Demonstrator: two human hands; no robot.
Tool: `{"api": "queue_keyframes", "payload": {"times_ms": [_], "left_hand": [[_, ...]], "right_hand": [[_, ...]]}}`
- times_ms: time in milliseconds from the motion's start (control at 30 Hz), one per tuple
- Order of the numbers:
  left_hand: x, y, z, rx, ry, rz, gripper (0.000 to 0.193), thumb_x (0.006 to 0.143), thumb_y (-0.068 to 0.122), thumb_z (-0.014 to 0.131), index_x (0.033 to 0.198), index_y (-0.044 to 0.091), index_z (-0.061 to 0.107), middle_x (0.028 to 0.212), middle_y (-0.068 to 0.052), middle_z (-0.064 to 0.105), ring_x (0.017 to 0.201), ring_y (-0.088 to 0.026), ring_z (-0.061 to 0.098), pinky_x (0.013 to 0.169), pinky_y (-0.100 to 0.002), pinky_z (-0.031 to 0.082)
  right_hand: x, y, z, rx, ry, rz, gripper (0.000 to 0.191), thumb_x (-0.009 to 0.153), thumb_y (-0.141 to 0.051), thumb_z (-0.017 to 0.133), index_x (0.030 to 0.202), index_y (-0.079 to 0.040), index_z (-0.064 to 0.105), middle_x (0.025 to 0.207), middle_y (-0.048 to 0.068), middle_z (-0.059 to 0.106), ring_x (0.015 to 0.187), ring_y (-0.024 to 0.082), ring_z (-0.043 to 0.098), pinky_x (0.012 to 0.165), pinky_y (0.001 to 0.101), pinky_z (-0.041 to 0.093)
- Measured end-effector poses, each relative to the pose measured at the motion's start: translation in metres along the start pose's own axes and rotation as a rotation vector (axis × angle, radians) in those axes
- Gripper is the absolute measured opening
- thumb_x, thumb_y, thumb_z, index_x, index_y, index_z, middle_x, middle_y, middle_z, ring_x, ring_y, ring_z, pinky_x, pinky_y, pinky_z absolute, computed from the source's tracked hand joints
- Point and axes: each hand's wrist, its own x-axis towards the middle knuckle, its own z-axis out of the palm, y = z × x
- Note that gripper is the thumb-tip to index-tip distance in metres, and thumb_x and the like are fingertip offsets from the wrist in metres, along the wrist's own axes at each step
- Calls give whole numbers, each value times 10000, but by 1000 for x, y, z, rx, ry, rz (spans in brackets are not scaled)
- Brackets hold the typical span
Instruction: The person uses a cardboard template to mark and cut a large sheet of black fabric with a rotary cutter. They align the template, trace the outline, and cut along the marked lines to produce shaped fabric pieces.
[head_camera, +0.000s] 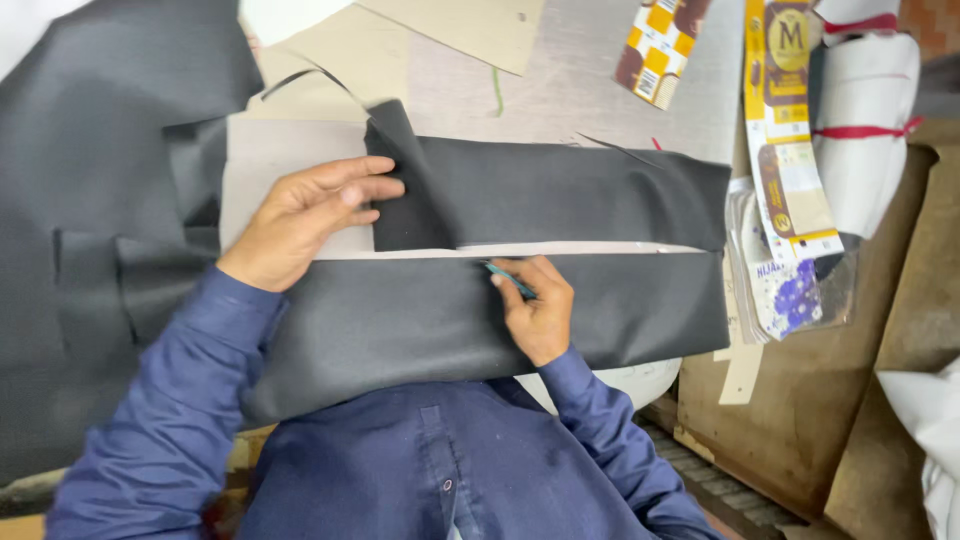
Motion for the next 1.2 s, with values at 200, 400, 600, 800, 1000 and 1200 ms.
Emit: {"api": "queue_keyframes", "payload": {"times_ms": [200,400,600,800,1000,1200], "left_hand": [[57,-46,114,1062,589,324,871,764,240,986,1364,-92,448,1174,-208,608,996,-274,620,834,-397,524],[103,-80,194,-67,-201,-106,862,755,476,827,1408,58,449,1200,-52,621,1079,-129,646,831,-353,594],[144,-127,279,977,488,290,969,694,384,946,1341,-93,404,1057,-204,651,942,-358,670,815,-450,541],[196,-160,310,680,441,551,296,910,137,776,1153,-18,711,1009,-178,783,917,-283,786,858,-371,594],[217,-140,289,608,519,720,199,985,61,747,1160,-19,700,1007,-135,768,855,-259,771,736,-323,622],[183,-142,324,1548,1078,969,628,805,255,872,1274,-61,599,1220,-251,618,1171,-374,561,1019,-418,399]], "right_hand": [[-28,75,-94,23,258,219,186,877,21,761,1056,-31,765,916,55,666,770,99,606,679,240,514],[-42,123,-150,-120,296,242,182,854,10,798,1032,-26,792,826,47,649,706,113,570,632,252,480],[-35,159,-212,-82,316,219,194,868,-23,781,1061,-41,774,870,44,653,727,121,605,661,252,501],[-7,183,-274,-360,241,-16,170,879,11,734,1042,-36,739,961,120,691,887,283,667,787,363,527],[44,217,-327,-385,-100,-95,166,924,-6,679,1087,-34,660,1223,143,716,1084,373,646,910,433,508],[66,249,-335,-215,-193,-47,155,937,-26,678,1089,-21,651,1093,152,719,1009,343,680,880,406,533]]}}
